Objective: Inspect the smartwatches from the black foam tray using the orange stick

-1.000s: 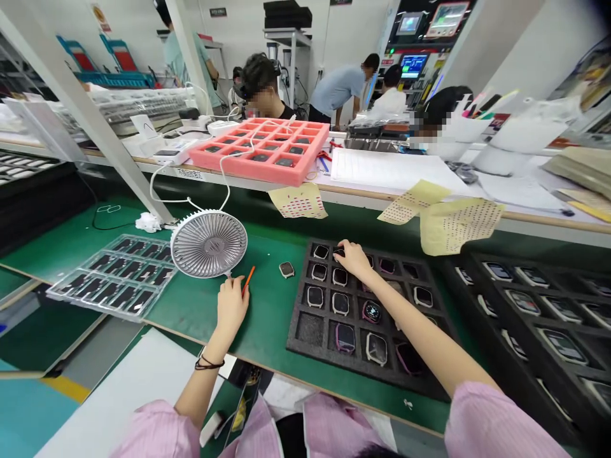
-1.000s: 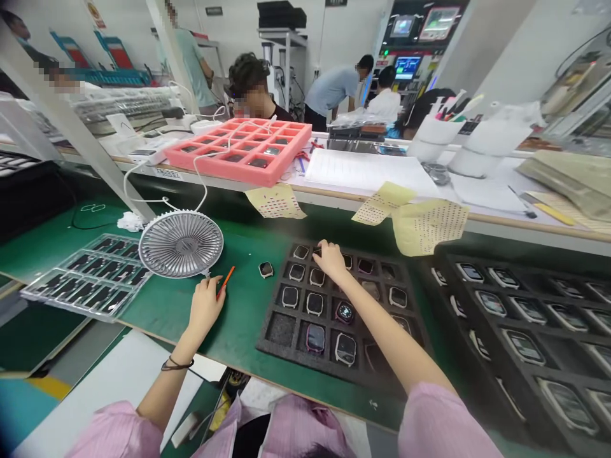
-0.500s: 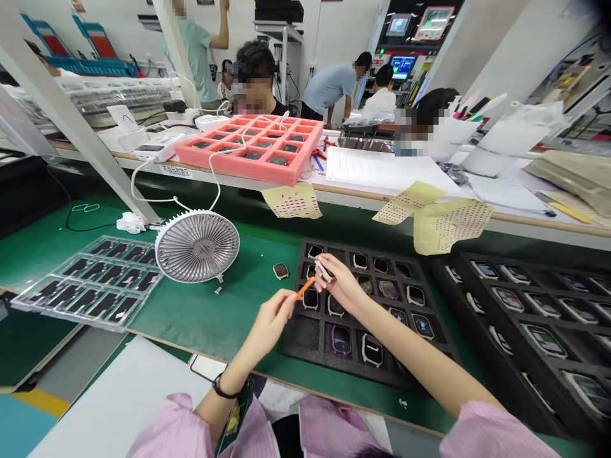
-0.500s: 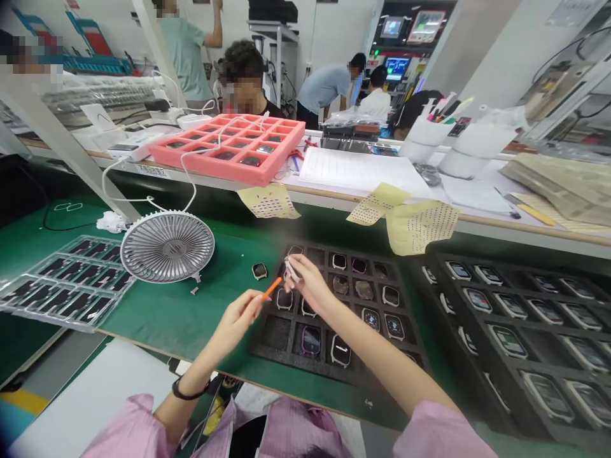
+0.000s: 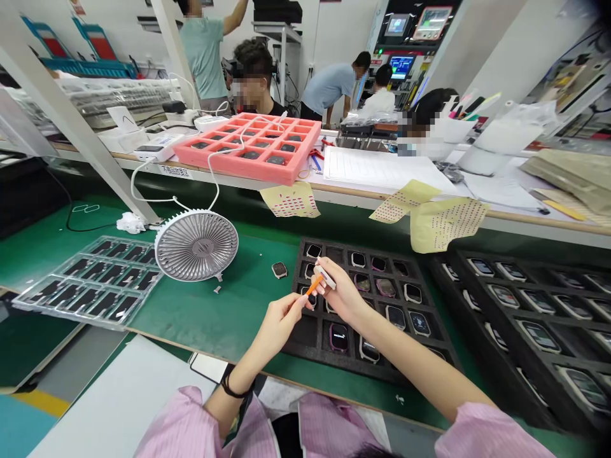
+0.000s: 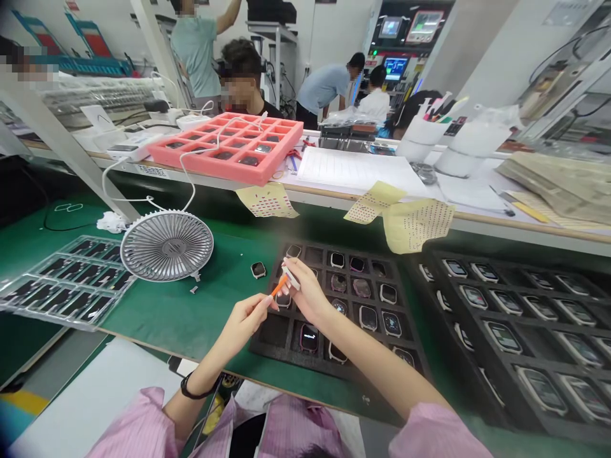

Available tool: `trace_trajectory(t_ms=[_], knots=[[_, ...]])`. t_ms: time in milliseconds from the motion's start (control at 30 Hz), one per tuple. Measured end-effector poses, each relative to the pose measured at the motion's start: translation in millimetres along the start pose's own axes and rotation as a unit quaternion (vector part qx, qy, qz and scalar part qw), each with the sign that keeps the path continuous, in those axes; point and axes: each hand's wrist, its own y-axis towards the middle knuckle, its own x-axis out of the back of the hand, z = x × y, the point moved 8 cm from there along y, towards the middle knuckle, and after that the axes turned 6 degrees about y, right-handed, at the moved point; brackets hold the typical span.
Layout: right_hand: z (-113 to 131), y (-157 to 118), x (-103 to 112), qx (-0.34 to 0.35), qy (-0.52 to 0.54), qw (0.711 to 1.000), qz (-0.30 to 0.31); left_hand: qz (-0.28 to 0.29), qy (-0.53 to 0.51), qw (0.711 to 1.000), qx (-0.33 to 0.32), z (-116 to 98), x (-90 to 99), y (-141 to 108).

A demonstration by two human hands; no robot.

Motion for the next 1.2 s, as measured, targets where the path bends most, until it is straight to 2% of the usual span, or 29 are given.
trace_trajectory(t_ms=[133, 233, 333, 500, 600, 667, 767, 900, 1033, 1100, 1133, 1167, 1200], knots=[[5.3, -0.7, -1.7, 0.023, -0.039, 0.999, 0.004, 0.016, -0.029, 0.999, 0.013, -2.1, -0.1, 1.7], [0.3, -2.2, -12.6, -0.018, 0.018, 0.999, 0.041, 0.044, -0.076, 0.996, 0.030, -3.4, -4.5, 3.7], [-6.9, -5.8, -27.2, -0.070, 0.101, 0.989, 0.078, 0.041, -0.106, 0.993, 0.026, -6.4, -7.6, 4.7], [-13.5, -7.2, -28.8, -0.070, 0.120, 0.988, 0.063, 0.021, -0.128, 0.991, 0.029, 0.5, -13.0, 2.0], [-22.0, -7.6, -18.6, -0.079, 0.099, 0.991, 0.045, 0.014, -0.131, 0.991, 0.038, 8.2, -12.6, 0.6], [-23.9, -8.1, -10.9, -0.066, 0.073, 0.995, 0.032, -0.016, -0.136, 0.990, 0.031, 9.1, -5.6, 1.5], [-21.3, -10.0, -2.2, -0.023, 0.018, 1.000, 0.001, -0.074, -0.129, 0.989, 0.002, 2.7, 6.6, 4.9], [-23.5, -14.2, -4.5, 0.022, -0.104, 0.994, -0.010, -0.077, -0.120, 0.989, -0.028, -5.8, 3.4, 10.9], [-24.2, -9.5, -9.3, 0.079, -0.202, 0.976, 0.035, -0.068, -0.177, 0.981, 0.030, 10.0, 1.5, 12.6], [-12.2, 2.7, 3.8, 0.110, -0.252, 0.961, 0.018, -0.086, -0.182, 0.978, 0.049, 19.3, 13.1, 9.7], [0.2, 11.1, 16.3, 0.137, -0.285, 0.949, -0.015, -0.109, -0.163, 0.979, 0.050, 23.3, 23.8, 6.9], [16.5, 19.6, 31.1, 0.171, -0.350, 0.919, -0.063, -0.136, -0.125, 0.982, 0.047, 26.7, 36.8, 3.2], [34.0, 28.0, 46.0, 0.203, -0.430, 0.872, -0.116, -0.163, -0.070, 0.983, 0.040, 29.4, 50.7, -1.1]])
